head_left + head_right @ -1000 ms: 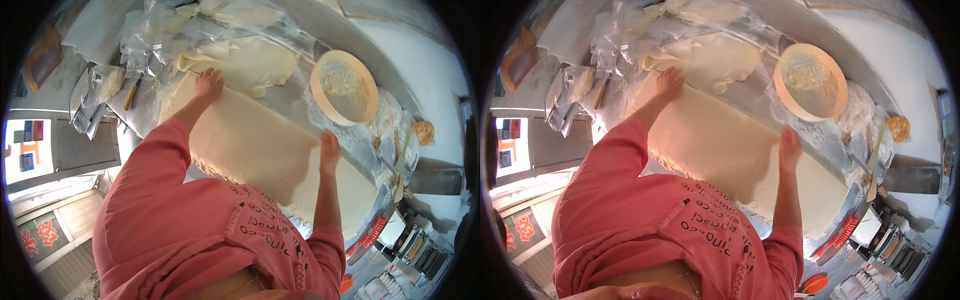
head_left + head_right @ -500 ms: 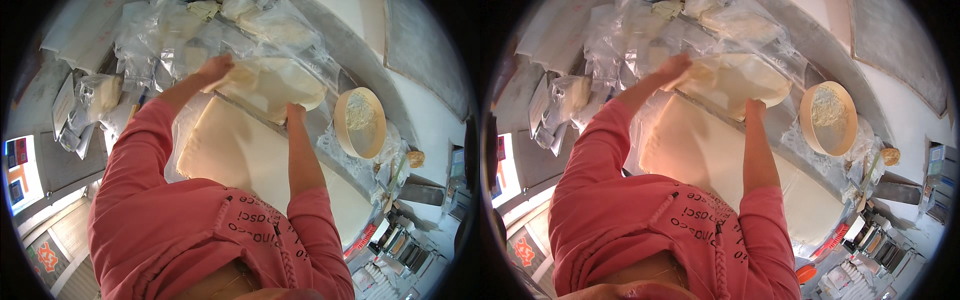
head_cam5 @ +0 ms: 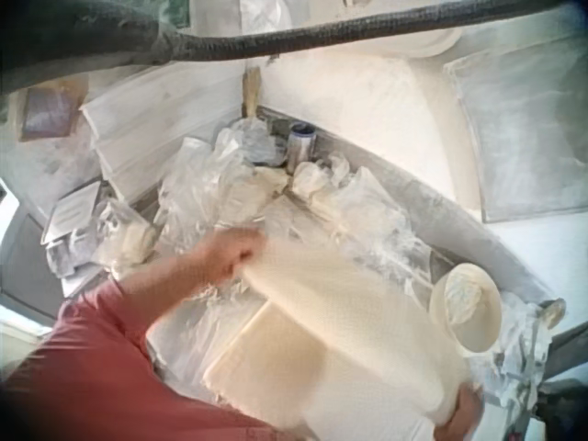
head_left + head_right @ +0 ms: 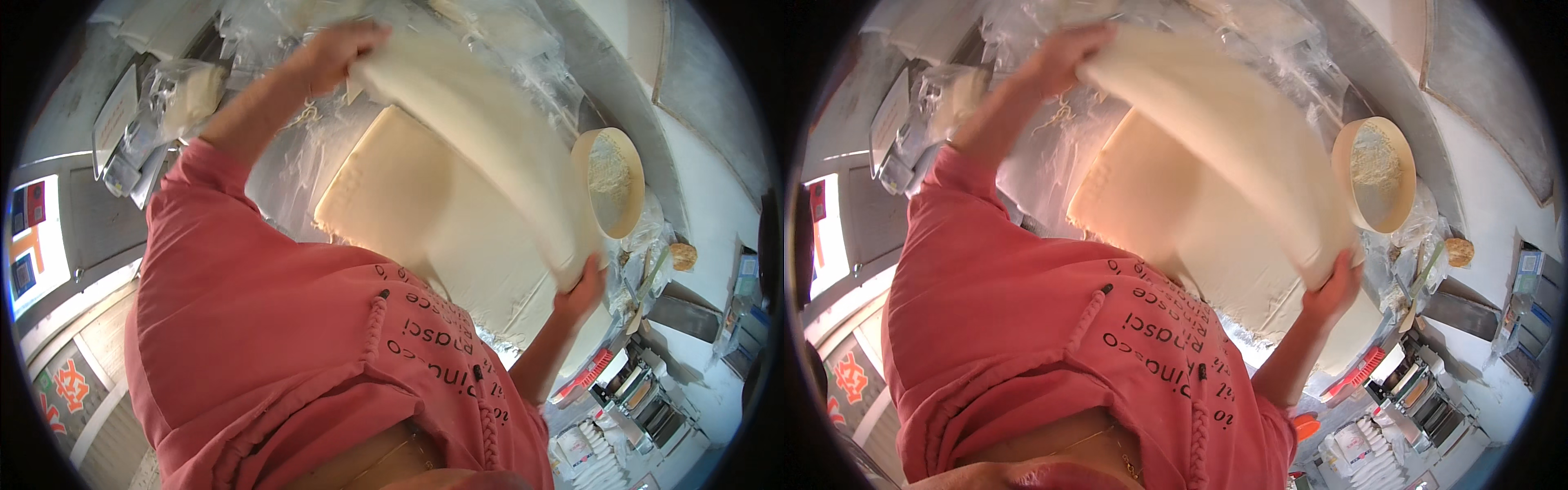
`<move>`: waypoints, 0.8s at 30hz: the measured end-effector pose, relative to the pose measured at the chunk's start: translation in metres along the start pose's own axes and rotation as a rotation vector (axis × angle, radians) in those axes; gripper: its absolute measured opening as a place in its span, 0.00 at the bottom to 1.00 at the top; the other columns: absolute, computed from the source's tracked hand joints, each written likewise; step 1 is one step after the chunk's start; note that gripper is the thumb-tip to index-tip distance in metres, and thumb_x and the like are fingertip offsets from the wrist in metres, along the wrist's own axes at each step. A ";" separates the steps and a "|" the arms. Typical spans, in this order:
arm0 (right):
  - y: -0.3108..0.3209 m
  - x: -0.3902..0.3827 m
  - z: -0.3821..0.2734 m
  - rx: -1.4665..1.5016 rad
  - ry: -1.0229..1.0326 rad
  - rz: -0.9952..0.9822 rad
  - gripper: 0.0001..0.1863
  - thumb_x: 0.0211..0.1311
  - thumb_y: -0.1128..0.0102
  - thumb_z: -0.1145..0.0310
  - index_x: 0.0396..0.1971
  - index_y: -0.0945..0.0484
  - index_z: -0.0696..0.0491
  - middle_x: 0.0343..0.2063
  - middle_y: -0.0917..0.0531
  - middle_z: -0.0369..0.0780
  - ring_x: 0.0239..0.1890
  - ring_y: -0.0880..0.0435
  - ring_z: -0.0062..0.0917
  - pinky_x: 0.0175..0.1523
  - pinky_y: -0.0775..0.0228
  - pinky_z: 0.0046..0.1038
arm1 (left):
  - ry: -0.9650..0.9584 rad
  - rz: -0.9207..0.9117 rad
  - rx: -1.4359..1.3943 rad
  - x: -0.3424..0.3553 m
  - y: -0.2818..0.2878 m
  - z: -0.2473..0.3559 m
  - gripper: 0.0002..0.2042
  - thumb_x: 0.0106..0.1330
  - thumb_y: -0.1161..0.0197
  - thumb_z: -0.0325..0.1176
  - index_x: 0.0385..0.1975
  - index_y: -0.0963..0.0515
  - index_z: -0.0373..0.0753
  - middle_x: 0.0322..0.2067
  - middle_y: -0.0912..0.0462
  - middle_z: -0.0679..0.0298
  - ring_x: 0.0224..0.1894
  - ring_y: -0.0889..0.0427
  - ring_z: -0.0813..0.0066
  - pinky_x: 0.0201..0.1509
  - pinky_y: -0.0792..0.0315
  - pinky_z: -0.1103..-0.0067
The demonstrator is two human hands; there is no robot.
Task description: The person repeatedly spreads flour on large sheets of dough, folds them, and places them on a digital scale. They then pack the weighed dough into plastic bags and continue the process.
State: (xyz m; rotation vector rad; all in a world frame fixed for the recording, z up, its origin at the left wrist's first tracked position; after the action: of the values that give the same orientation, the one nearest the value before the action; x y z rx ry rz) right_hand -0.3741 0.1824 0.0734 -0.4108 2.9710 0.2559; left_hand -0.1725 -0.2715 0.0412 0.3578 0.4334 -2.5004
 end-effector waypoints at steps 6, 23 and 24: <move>0.051 -0.093 0.180 -0.024 -0.503 0.008 0.12 0.60 0.49 0.67 0.40 0.28 0.58 0.28 0.23 0.35 0.24 0.25 0.19 0.24 0.33 0.21 | 0.516 -0.021 -0.067 -0.117 -0.038 -0.190 0.16 0.64 0.48 0.43 0.37 0.25 0.35 0.33 0.20 0.61 0.35 0.20 0.69 0.39 0.28 0.75; 0.027 -0.111 0.170 -0.432 -0.230 0.015 0.07 0.57 0.50 0.70 0.29 0.30 0.59 0.23 0.25 0.36 0.24 0.29 0.19 0.29 0.36 0.23 | 0.282 0.234 0.969 -0.138 -0.006 -0.174 0.22 0.51 0.44 0.55 0.24 0.24 0.37 0.20 0.21 0.62 0.26 0.20 0.68 0.31 0.29 0.72; 0.028 -0.112 0.169 -0.456 -0.232 0.014 0.07 0.56 0.50 0.70 0.27 0.31 0.59 0.22 0.26 0.37 0.24 0.29 0.19 0.28 0.36 0.24 | 0.282 0.235 1.005 -0.137 -0.007 -0.175 0.22 0.51 0.45 0.54 0.23 0.24 0.37 0.20 0.21 0.62 0.27 0.20 0.67 0.32 0.29 0.71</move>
State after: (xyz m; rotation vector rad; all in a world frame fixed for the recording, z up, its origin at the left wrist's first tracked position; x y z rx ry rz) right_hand -0.2570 0.2685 -0.0703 -0.3739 2.6705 0.9230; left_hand -0.0398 -0.1324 -0.0697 1.0688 -0.7709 -2.2485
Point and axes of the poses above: each hand's wrist, its own x-axis towards the middle knuckle, its own y-axis out of the back of the hand, z = x × y, the point moved 8 cm from there along x, towards the middle knuckle
